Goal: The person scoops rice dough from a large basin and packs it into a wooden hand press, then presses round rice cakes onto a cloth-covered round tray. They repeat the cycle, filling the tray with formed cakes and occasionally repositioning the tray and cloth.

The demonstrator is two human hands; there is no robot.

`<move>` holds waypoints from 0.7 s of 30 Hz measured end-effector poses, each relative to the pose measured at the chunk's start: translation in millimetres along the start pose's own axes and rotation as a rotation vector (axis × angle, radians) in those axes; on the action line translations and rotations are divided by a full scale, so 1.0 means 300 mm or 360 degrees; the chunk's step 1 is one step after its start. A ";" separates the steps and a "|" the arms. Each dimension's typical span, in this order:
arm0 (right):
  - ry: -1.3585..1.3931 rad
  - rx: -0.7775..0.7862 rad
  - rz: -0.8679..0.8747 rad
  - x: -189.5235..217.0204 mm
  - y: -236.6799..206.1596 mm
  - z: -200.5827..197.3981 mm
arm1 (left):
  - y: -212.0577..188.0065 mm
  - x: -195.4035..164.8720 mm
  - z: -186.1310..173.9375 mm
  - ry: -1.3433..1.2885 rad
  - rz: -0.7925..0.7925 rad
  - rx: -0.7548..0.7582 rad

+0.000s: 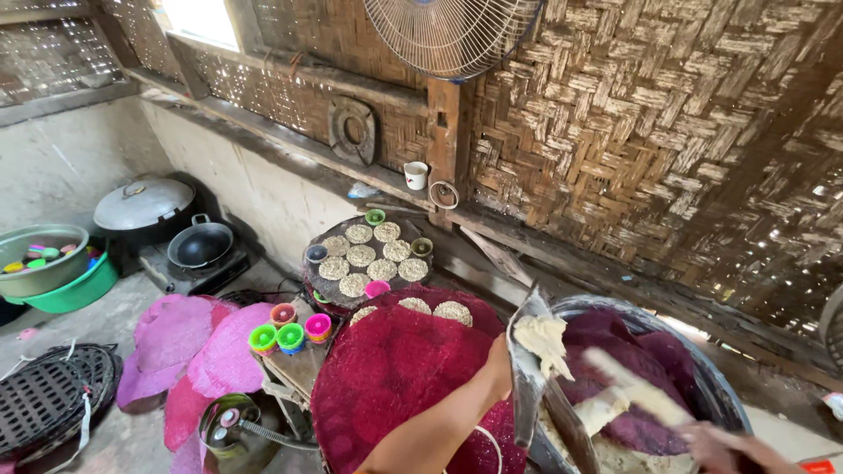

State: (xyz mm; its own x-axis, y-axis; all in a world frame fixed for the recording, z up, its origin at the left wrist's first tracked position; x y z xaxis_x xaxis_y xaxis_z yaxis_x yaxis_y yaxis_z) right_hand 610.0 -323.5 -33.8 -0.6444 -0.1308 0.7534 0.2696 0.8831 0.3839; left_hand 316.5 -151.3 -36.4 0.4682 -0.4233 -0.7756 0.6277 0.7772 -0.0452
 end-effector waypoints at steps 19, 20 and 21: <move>-0.0415 -0.0564 -0.0160 0.113 -0.046 0.222 | 0.006 0.078 0.074 0.2003 0.0622 -0.0084; -0.0542 -0.0615 -0.0425 0.107 -0.060 0.234 | 0.020 0.083 0.064 0.1811 0.0498 -0.0106; -0.0520 -0.0569 -0.0378 0.091 -0.078 0.245 | 0.031 0.084 0.045 0.1418 0.0210 -0.0239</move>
State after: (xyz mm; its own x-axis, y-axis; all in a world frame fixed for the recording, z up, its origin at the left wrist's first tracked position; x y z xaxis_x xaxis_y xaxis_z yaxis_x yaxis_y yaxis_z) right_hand 533.6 -314.6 -61.6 -0.8910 -0.1108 0.4402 0.2795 0.6302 0.7243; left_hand 342.7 -161.0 -47.9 -0.1620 0.1412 -0.9766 0.4864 0.8725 0.0455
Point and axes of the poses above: each hand's wrist, its own y-axis towards the middle knuckle, its own z-axis out of the palm, x = y × z, the point moved 1 cm from there along y, towards the middle knuckle, and after that the axes turned 5 degrees about y, right-handed, at the moved point
